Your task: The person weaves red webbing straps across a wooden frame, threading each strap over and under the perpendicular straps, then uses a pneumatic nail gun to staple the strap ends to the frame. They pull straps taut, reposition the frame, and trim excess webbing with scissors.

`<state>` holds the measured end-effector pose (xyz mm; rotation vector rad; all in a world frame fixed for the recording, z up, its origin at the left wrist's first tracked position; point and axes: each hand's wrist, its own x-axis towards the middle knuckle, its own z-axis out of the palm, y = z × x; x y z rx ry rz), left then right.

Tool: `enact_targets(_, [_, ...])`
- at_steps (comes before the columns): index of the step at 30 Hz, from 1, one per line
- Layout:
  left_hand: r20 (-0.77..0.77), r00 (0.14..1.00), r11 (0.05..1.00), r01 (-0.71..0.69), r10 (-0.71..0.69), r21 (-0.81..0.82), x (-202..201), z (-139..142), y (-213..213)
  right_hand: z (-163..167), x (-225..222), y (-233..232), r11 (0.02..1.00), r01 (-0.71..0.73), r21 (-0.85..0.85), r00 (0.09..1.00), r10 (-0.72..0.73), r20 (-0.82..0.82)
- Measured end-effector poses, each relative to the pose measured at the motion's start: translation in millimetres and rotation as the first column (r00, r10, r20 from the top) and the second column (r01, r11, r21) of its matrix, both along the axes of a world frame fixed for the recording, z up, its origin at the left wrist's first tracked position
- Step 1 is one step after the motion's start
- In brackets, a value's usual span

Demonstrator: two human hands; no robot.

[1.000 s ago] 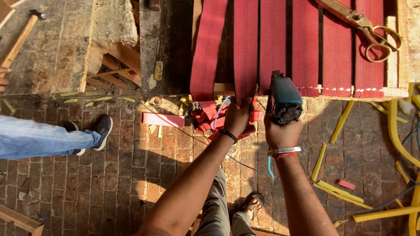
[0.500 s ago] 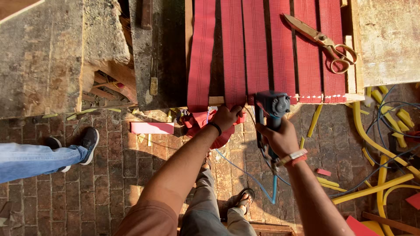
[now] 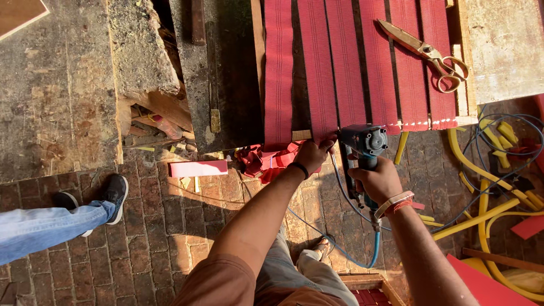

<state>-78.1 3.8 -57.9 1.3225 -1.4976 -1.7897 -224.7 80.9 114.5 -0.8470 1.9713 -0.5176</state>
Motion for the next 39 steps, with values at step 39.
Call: enact_targets(39, [0.285,0.957,0.99,0.084,-0.048,-0.116,29.9,32.8,9.6,11.3,-42.4,-72.8,0.869,-0.411,-0.276,0.841,0.245,-0.482])
